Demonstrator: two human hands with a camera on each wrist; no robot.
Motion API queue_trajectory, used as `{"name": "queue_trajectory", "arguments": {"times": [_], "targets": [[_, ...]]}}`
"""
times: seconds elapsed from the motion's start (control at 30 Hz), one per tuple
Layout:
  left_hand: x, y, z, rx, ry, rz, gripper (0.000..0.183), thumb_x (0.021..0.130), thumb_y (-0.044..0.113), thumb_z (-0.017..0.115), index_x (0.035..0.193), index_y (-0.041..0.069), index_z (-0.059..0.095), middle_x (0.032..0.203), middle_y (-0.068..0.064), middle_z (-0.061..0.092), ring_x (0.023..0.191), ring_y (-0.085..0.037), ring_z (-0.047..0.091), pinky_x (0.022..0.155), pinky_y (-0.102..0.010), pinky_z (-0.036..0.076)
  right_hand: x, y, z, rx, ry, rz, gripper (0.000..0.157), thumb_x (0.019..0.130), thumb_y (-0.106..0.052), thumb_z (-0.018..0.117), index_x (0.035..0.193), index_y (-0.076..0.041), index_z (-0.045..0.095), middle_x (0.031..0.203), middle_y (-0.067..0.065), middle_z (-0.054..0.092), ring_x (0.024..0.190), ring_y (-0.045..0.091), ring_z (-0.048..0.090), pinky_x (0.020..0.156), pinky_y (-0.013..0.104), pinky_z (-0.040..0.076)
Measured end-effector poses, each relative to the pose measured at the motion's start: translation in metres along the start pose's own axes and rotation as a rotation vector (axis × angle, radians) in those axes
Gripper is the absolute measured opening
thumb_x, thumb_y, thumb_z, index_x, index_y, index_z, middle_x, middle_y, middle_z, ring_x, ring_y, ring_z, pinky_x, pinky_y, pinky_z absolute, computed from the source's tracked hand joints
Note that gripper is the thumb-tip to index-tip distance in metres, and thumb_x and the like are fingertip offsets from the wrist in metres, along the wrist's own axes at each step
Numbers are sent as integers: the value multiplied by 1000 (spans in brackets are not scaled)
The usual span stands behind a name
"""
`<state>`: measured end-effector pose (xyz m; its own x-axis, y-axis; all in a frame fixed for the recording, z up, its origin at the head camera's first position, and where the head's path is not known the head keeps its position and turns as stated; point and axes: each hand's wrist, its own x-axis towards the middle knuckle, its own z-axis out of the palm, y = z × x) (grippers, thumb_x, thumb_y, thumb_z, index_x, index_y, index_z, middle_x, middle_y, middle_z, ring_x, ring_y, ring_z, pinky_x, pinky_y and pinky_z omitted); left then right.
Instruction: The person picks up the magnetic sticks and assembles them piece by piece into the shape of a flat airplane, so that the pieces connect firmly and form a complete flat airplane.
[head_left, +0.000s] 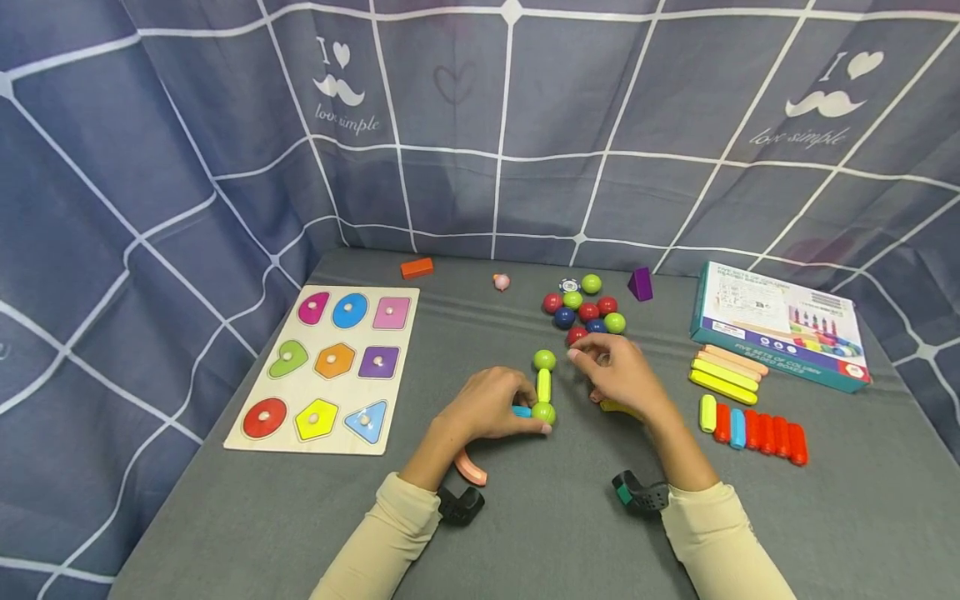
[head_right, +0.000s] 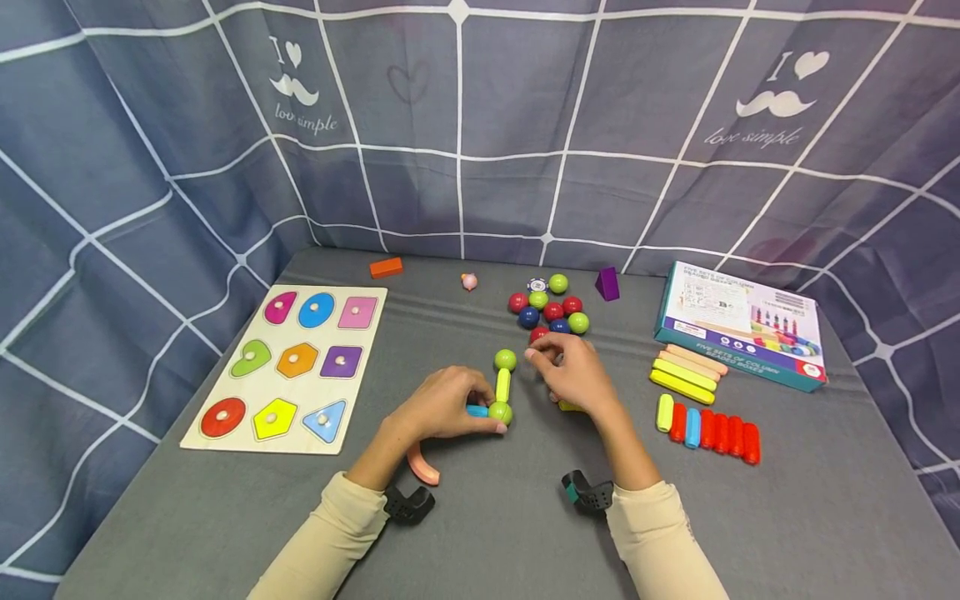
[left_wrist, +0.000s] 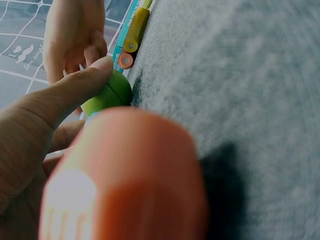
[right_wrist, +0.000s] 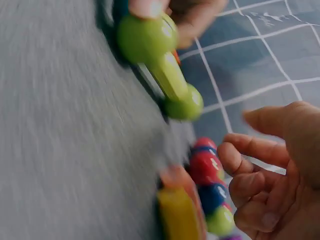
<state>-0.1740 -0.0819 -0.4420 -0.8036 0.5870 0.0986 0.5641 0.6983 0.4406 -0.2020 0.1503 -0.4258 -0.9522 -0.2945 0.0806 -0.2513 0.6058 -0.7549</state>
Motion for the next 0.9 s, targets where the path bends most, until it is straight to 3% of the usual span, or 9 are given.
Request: {"name": "queue_trajectory", "arguments": {"times": [0.2,0.33,0.6,0.9], "targets": [[-1,0,-1,0,-2,-15,35,68,59,77,77,27,67,71,14,58,66,-2,48,57,-21,39,-22,9,-24,-260,-31,-2,15,89,-15,65,101,-10,71,90,2,66,74,20,55,65,37,42],[-1,-1,-2,-5,0,-15,35,68,59,77,77,26,67,70,13,57,65,-2,47,56,-21,38,-31,16,-29,-348,-85,28,13,88,-16,65,98,-10,71,91,3,63,83,23,55,71,42,43],[-1,-2,-1,-18,-2,-20,35,69,58,77,78,26,67,72,13,58,65,-2,47,56,-21,38,-32,24,-21,-363,-66,82,13,85,-22,67,90,-10,68,82,2,59,75,21,52,64,36,41],[0,1,-1,-18,-10,-16,33,69,58,77,78,27,67,71,14,58,65,-1,47,57,-21,38,-32,21,-15,-328,-24,-25,17,86,-24,70,95,-10,65,85,1,59,79,21,52,71,38,42]]}}
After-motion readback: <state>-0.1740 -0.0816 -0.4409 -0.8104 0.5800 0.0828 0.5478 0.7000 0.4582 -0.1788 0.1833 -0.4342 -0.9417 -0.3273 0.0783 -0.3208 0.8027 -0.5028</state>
